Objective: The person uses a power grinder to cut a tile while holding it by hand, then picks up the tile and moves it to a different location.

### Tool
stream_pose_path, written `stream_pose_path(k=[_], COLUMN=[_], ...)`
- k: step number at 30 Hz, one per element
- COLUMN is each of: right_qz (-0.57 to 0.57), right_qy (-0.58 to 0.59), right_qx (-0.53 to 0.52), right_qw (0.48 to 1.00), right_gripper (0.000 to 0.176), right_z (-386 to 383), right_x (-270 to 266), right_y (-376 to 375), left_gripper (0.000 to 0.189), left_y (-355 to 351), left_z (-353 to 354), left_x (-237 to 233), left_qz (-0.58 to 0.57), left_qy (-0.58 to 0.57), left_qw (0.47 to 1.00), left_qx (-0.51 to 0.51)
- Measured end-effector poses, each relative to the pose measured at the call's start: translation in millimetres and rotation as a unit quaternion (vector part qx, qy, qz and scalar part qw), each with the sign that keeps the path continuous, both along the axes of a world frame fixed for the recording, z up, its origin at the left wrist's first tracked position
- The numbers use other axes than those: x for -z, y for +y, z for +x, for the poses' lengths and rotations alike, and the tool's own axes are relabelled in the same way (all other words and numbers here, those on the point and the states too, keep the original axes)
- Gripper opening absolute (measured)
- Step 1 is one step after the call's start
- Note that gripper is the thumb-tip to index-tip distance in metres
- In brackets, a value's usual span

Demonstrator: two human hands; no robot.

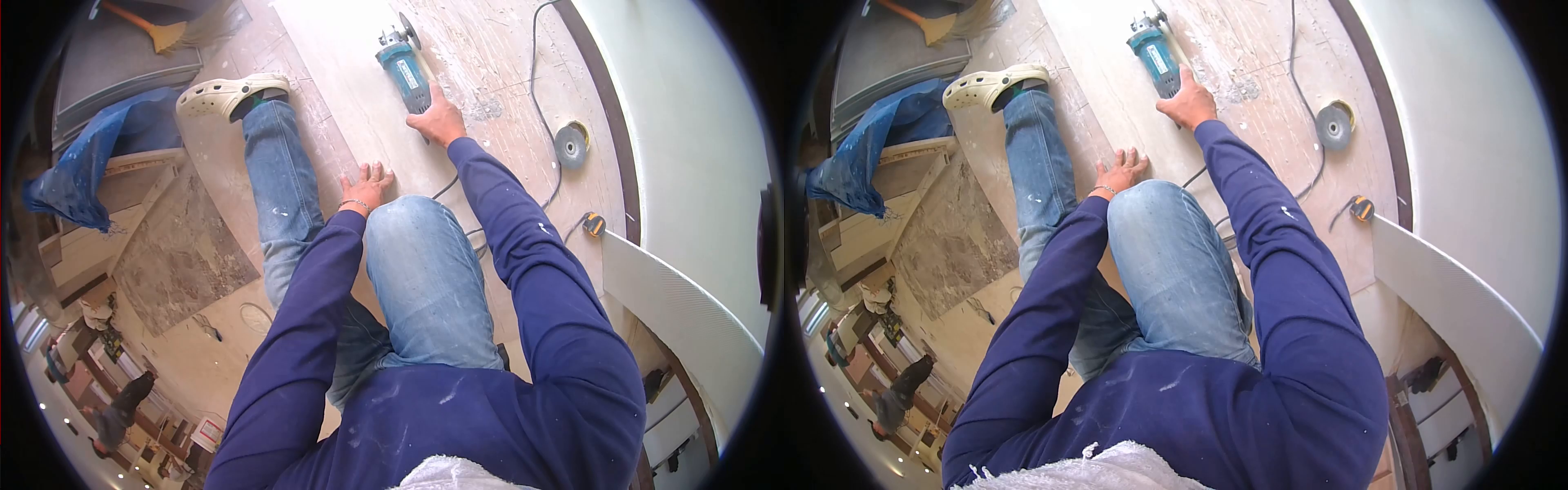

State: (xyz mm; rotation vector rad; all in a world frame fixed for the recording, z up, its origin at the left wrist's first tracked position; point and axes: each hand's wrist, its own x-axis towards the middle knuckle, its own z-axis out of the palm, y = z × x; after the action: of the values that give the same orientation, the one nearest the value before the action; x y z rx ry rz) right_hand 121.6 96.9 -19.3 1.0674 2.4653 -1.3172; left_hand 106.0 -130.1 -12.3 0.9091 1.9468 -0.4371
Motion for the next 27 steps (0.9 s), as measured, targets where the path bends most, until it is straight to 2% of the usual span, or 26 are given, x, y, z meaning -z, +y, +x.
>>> stream_pose_path(k=[27], right_qz=[-0.001], right_qy=[0.005], right_qx=[0.01], right_qw=[1.0], right_gripper=[0.097], right_z=[19], right_x=[1], right_y=[-9], left_gripper=[0.071], left_y=[2], left_z=[0], left_x=[-3], left_qz=[0.002], left_qy=[-0.01], left_qw=[0.999], left_qx=[-0.03])
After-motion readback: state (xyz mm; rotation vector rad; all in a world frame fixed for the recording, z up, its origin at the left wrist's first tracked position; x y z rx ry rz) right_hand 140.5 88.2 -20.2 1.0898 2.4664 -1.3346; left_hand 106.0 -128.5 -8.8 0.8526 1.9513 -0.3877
